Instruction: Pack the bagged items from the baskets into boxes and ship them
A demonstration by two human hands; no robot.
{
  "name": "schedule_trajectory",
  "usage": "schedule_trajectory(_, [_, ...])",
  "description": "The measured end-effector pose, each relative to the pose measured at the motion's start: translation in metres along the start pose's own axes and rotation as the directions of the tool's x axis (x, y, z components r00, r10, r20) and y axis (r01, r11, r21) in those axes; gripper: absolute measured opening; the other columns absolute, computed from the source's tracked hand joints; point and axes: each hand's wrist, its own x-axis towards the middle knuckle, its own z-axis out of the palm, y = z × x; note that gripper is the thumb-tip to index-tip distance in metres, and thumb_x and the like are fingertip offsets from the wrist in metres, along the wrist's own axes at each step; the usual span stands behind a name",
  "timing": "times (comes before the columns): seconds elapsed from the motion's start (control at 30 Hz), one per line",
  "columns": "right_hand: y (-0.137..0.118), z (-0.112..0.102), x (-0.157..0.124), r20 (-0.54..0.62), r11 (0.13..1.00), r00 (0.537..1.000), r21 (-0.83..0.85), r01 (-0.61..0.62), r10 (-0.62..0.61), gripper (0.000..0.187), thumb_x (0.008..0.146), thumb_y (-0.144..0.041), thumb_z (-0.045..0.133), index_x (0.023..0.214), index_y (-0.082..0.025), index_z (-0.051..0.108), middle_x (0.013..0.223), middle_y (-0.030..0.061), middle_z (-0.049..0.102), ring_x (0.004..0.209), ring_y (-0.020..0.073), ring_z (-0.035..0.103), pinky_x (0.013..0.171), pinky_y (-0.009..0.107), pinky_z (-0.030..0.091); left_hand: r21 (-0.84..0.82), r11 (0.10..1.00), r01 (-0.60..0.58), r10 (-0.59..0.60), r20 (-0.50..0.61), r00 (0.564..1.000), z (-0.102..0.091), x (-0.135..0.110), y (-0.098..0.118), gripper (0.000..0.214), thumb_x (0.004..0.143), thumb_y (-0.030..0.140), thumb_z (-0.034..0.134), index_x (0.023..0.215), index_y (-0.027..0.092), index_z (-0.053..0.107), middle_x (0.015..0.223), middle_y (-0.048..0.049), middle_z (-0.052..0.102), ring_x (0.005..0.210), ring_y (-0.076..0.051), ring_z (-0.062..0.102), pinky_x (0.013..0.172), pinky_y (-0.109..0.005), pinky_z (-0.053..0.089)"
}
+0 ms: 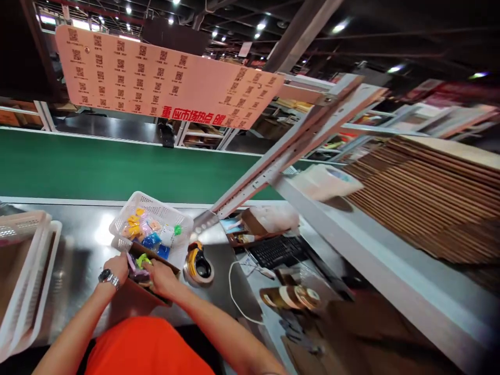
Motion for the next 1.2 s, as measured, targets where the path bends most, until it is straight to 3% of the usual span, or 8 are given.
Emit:
schedule_trajectory(0.2, [-0.006, -0.019, 0.032, 0.337, 0.997, 0.940, 0.067, 0.027, -0.048, 0.130, 0.067, -0.020, 0.095, 0.179, -0.018, 0.028, 0.175, 0.0297, 0.044, 0.153, 0.0475, 0.057, 0.122, 0.054, 0.054, -0.004, 1.000, 0.031, -0.031, -0.002, 1.000, 0.003, 0.004, 0.001, 0.051, 0.115, 0.028, 0.020, 0.139, 0.011, 0.063, 0.128, -0.0265, 0.082, 0.122, -0.036, 0.081, 0.098, -0.046, 0.058])
schedule_trajectory(0.3, [0.001, -0.039, 0.023, 0.377, 0.975, 0.910, 0.201, 0.098, -0.170, 0.145, 0.061, -0.026, 0.099, 0.181, -0.013, 0.019, 0.182, 0.0342, 0.030, 0.161, 0.0512, 0.046, 0.127, 0.054, 0.049, -0.006, 0.999, 0.040, -0.040, -0.011, 0.999, 0.008, 0.004, -0.002, 0.052, 0.115, 0.026, 0.019, 0.139, 0.010, 0.063, 0.126, -0.0265, 0.083, 0.121, -0.035, 0.081, 0.098, -0.045, 0.057])
schedule_trajectory(0.43, [0.021, -0.066, -0.002, 0.207, 0.921, 0.923, 0.292, 0.258, -0.325, 0.105, 0.075, -0.030, 0.091, 0.171, -0.023, 0.050, 0.173, 0.0217, 0.054, 0.150, 0.0430, 0.062, 0.124, 0.048, 0.052, 0.010, 0.998, 0.058, -0.058, 0.003, 0.998, 0.011, 0.002, -0.002, 0.048, 0.115, 0.024, 0.022, 0.137, 0.012, 0.063, 0.125, -0.0243, 0.083, 0.120, -0.033, 0.082, 0.096, -0.042, 0.057])
schedule_trajectory(0.57, [0.064, -0.087, 0.003, 0.059, 0.840, 0.952, 0.489, 0.236, -0.302, 0.056, 0.090, -0.028, 0.076, 0.146, -0.027, 0.076, 0.123, 0.0070, 0.087, 0.111, 0.0286, 0.082, 0.102, 0.038, 0.063, 0.024, 0.997, 0.070, -0.071, 0.035, 0.997, 0.009, 0.003, 0.001, 0.046, 0.115, 0.023, 0.022, 0.137, 0.012, 0.061, 0.125, -0.0231, 0.084, 0.120, -0.033, 0.082, 0.095, -0.041, 0.057])
schedule_trajectory(0.7, [0.115, -0.085, 0.039, -0.124, 0.881, 0.992, 0.471, 0.051, 0.009, 0.075, 0.083, -0.016, 0.078, 0.157, -0.019, 0.067, 0.144, 0.0176, 0.078, 0.129, 0.0346, 0.075, 0.113, 0.048, 0.060, 0.015, 0.996, 0.090, -0.091, 0.043, 0.995, 0.009, 0.006, 0.006, 0.045, 0.114, 0.020, 0.023, 0.137, 0.011, 0.061, 0.123, -0.0242, 0.084, 0.120, -0.033, 0.082, 0.095, -0.043, 0.057])
schedule_trajectory(0.8, [0.134, -0.069, 0.075, -0.021, 0.955, 0.991, 0.271, -0.119, 0.129, 0.123, 0.063, -0.012, 0.096, 0.174, -0.018, 0.044, 0.180, 0.0285, 0.039, 0.163, 0.0480, 0.043, 0.132, 0.059, 0.041, -0.006, 0.994, 0.112, -0.111, 0.043, 0.993, 0.011, 0.009, 0.009, 0.047, 0.116, 0.025, 0.023, 0.136, 0.012, 0.063, 0.122, -0.0233, 0.084, 0.120, -0.034, 0.082, 0.096, -0.043, 0.058])
schedule_trajectory(0.93, [0.124, -0.062, 0.131, 0.107, 0.987, 0.994, 0.155, -0.044, 0.028, 0.149, 0.053, -0.032, 0.109, 0.180, -0.025, 0.030, 0.189, 0.0288, 0.005, 0.172, 0.0574, 0.009, 0.135, 0.074, 0.021, -0.024, 0.990, 0.139, -0.138, 0.037, 0.990, 0.015, 0.012, 0.011, 0.050, 0.116, 0.029, 0.021, 0.134, 0.017, 0.066, 0.121, -0.0202, 0.085, 0.121, -0.034, 0.082, 0.099, -0.044, 0.060])
schedule_trajectory(1.2, [0.086, -0.070, 0.228, 0.149, 0.983, 0.981, 0.155, 0.100, -0.123, 0.136, 0.055, -0.059, 0.107, 0.173, -0.033, 0.045, 0.189, 0.0249, 0.013, 0.169, 0.0633, 0.010, 0.126, 0.087, 0.016, -0.042, 0.979, 0.201, -0.194, 0.129, 0.972, 0.011, 0.011, 0.016, 0.047, 0.108, 0.017, 0.034, 0.141, 0.025, 0.065, 0.130, -0.0173, 0.084, 0.126, -0.034, 0.080, 0.102, -0.044, 0.061])
